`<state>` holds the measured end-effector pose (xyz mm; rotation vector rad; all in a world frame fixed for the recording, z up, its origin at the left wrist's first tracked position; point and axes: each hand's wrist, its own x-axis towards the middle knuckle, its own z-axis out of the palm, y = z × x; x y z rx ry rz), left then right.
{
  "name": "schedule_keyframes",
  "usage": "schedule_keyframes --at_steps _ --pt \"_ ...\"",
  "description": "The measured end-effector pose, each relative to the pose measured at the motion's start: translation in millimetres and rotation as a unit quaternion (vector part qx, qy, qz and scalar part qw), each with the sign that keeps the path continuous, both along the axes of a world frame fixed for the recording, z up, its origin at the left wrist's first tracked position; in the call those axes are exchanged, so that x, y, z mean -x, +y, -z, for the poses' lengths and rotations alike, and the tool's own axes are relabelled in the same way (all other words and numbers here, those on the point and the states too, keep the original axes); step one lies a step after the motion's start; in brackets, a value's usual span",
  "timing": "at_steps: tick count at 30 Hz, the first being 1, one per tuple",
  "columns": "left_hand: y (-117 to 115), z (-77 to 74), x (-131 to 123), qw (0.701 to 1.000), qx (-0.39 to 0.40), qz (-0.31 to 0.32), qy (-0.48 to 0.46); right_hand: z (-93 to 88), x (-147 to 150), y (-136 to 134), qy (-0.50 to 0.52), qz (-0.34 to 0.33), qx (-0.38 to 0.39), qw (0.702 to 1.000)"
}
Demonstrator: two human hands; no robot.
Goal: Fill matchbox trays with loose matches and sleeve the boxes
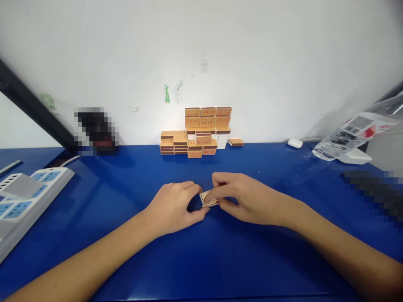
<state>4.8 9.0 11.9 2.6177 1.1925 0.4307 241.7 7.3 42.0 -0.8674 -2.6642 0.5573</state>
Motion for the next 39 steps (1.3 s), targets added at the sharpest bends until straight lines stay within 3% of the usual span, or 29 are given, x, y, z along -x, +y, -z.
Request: schedule_keyframes --at_steps 5,14,20,25,39 --pt "0 -0.1 0 1.000 0.003 0.000 0.008 1.0 4 -4 -0.014 -0.024 0.015 0.999" --pt "-1 -1.4 0 1.000 -0.006 0.003 0.013 -5.6 -8 1 0.013 0.017 0.000 1.000" --pt "-1 -1.5 -1 1.000 -0.004 0.003 0.018 -1.1 -12 2 -0.013 -0.001 0.008 1.000" --pt "-1 -2.1 0 1.000 -0.009 0.009 0.023 1.2 -14 7 -0.010 0.049 -0.002 0.999" --pt "0 -1.5 1 0.999 -0.029 0.023 0.030 6.3 -4 3 -0.032 0.067 -0.002 0.997"
